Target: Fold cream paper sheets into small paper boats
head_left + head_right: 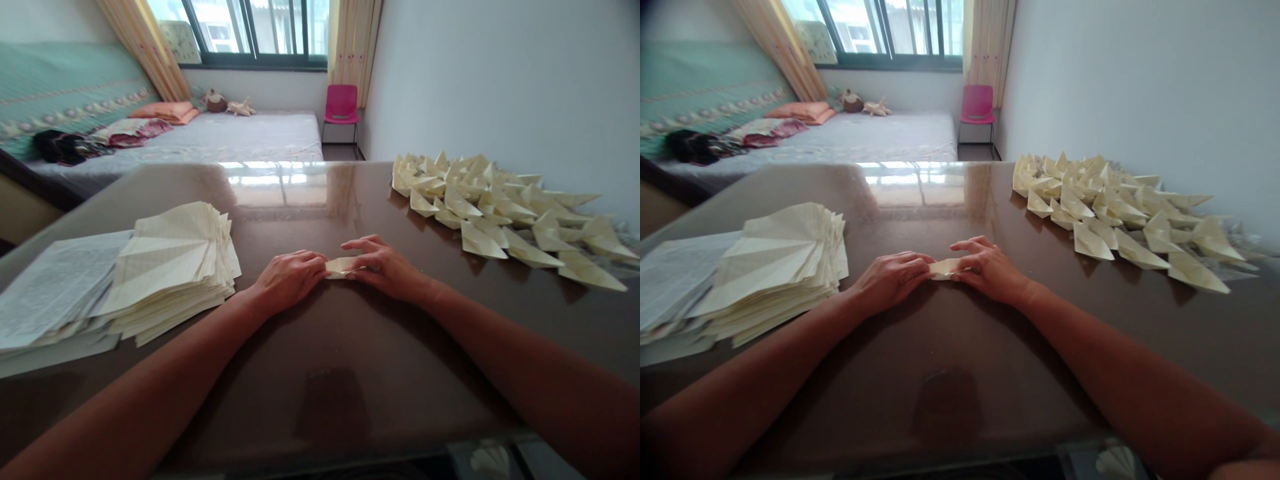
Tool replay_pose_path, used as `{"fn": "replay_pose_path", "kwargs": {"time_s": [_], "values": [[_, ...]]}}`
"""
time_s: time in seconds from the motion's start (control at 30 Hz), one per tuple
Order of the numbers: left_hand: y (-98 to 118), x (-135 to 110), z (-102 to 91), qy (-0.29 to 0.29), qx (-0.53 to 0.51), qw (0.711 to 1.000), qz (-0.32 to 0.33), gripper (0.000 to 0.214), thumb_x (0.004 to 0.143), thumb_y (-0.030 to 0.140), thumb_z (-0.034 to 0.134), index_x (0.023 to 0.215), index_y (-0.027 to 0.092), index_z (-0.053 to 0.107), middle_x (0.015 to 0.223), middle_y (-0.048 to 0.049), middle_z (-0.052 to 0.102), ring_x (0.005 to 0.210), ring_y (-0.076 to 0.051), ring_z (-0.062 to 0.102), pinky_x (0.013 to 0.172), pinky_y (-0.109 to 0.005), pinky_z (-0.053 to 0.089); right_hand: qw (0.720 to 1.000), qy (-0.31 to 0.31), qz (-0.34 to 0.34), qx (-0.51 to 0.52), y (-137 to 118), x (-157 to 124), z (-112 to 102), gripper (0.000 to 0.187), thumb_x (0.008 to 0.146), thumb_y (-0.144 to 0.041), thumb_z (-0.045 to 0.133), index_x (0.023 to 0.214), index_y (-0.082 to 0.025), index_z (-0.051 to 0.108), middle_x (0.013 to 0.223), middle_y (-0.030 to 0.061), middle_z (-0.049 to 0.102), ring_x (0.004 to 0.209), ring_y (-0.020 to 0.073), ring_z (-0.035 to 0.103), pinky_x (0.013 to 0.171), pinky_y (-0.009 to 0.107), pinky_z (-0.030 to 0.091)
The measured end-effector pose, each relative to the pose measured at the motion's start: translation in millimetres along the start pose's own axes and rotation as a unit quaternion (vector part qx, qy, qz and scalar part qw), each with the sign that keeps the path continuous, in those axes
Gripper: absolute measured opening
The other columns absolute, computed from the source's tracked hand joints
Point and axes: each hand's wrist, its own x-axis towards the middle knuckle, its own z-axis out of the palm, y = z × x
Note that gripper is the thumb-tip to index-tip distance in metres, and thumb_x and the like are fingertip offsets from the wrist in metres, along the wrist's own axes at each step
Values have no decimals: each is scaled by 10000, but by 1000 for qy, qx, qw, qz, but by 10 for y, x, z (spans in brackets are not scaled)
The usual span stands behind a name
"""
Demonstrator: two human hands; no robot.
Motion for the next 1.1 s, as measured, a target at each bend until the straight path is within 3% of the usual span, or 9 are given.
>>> {"fn": "replay_pose_path", "kwargs": {"time_s": [0.1, 0.2, 0.3, 0.47, 0.63, 0.7, 0.83, 0.97, 1.1], "values": [[-16, -3, 13, 20, -20, 999, 23, 195, 952, 288, 445, 912, 198, 613, 1051, -52, 695, 880, -146, 655, 782, -245, 502, 989, -6, 67, 135, 31, 8, -2, 133, 786, -357, 708, 766, -226, 717, 1157, 55, 677, 1046, 224, 590, 946, 405, 433], [-10, -7, 17, 50, -31, 997, 47, 165, 951, 264, 459, 890, 189, 593, 1040, -56, 689, 893, -141, 645, 810, -243, 489, 951, -23, 142, 274, 35, 16, -26, 245, 727, -394, 746, 699, -171, 647, 1053, 59, 700, 899, 195, 632, 820, 336, 469], [14, -4, 2, 69, -32, 995, 59, 150, 948, 251, 471, 876, 189, 587, 1007, -53, 689, 876, -134, 641, 807, -241, 484, 925, -16, 178, 335, 5, 31, -69, 297, 690, -389, 765, 660, -152, 588, 953, 50, 685, 790, 154, 602, 700, 276, 450], [12, 11, -12, 104, -40, 992, 51, 155, 925, 269, 523, 805, 185, 575, 933, -44, 687, 812, -121, 637, 768, -228, 482, 919, 3, 177, 353, -39, 58, -130, 296, 688, -376, 756, 644, -153, 566, 819, 19, 625, 698, 120, 538, 625, 250, 406], [-26, 14, 28, 97, -107, 989, -16, 215, 899, 335, 553, 748, 182, 549, 863, -23, 671, 733, -108, 621, 701, -220, 486, 940, 0, 160, 300, -37, 48, -148, 281, 714, -380, 728, 662, -164, 556, 868, 38, 647, 744, 145, 565, 660, 268, 432], [-14, 14, 47, 69, -153, 984, -62, 201, 877, 387, 570, 860, 187, 565, 893, -21, 666, 744, -117, 627, 667, -221, 497, 955, -6, 149, 256, -59, 37, -138, 259, 727, -350, 718, 660, -166, 550, 922, 49, 662, 777, 154, 578, 691, 275, 441], [71, 32, 57, 5, -189, 976, -107, 416, 811, 453, 636, 1134, 203, 558, 965, -14, 684, 846, -156, 645, 747, -254, 501, 965, -25, 129, 227, -125, 22, -84, 216, 743, -332, 710, 697, -165, 580, 955, 50, 686, 814, 167, 598, 740, 280, 448], [147, 59, 41, -49, -244, 958, -143, 298, 884, 412, 514, 1032, 191, 648, 899, 0, 693, 758, -135, 625, 728, -233, 484, 952, -20, 162, 258, -136, 25, -68, 282, 787, -436, 662, 765, -158, 626, 818, 30, 680, 714, 145, 574, 630, 246, 426], [156, 57, 42, -44, -281, 941, -182, 280, 873, 386, 522, 1046, 182, 606, 844, 10, 667, 622, -98, 555, 600, -199, 452, 912, -117, 221, 325, -126, 14, -123, 379, 725, -477, 711, 920, -163, 628, 668, -17, 636, 561, 111, 521, 493, 209, 361]]}}
